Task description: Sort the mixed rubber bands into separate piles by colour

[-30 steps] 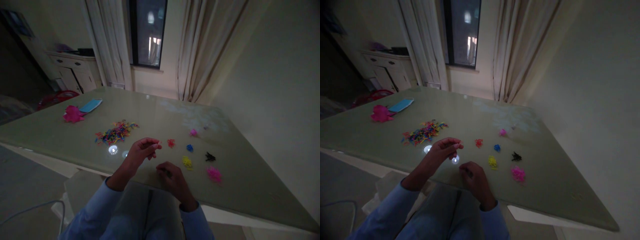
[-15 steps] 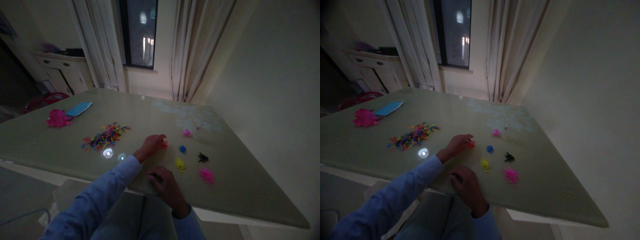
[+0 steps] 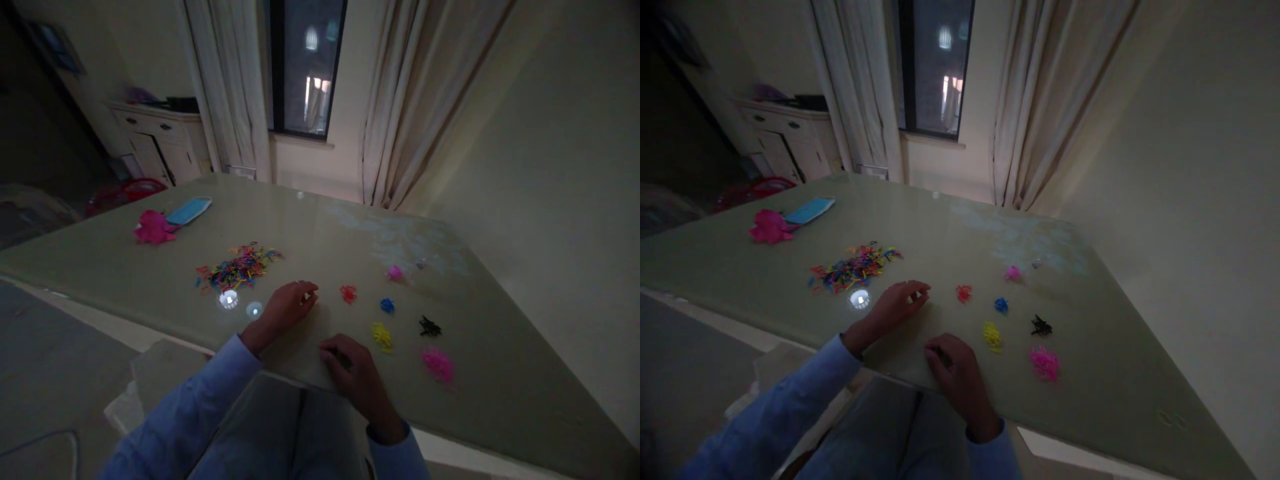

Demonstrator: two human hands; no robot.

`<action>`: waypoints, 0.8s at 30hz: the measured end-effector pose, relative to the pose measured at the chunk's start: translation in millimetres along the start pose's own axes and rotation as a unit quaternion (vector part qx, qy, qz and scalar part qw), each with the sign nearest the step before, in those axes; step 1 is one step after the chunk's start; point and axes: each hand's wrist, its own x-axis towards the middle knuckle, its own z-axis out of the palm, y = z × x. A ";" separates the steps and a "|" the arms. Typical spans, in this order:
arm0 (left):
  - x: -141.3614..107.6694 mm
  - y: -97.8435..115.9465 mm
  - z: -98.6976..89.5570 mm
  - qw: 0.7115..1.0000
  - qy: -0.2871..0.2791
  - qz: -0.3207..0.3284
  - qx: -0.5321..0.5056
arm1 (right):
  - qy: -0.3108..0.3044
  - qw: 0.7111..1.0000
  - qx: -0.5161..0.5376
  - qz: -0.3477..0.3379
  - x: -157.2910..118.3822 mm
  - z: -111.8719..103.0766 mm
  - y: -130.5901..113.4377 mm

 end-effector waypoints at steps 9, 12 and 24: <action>-48.1 -41.2 -11.3 0.975 0.094 -0.045 -0.199 | -0.021 0.995 -0.063 0.080 24.5 0.7 -15.8; -46.7 -36.5 -13.9 0.959 0.117 -0.090 -0.244 | 0.001 0.997 -0.056 0.060 50.1 9.4 -34.7; -40.1 -39.2 -2.9 0.977 0.055 -0.097 -0.181 | -0.160 0.960 -0.199 -0.113 191.4 86.3 -81.1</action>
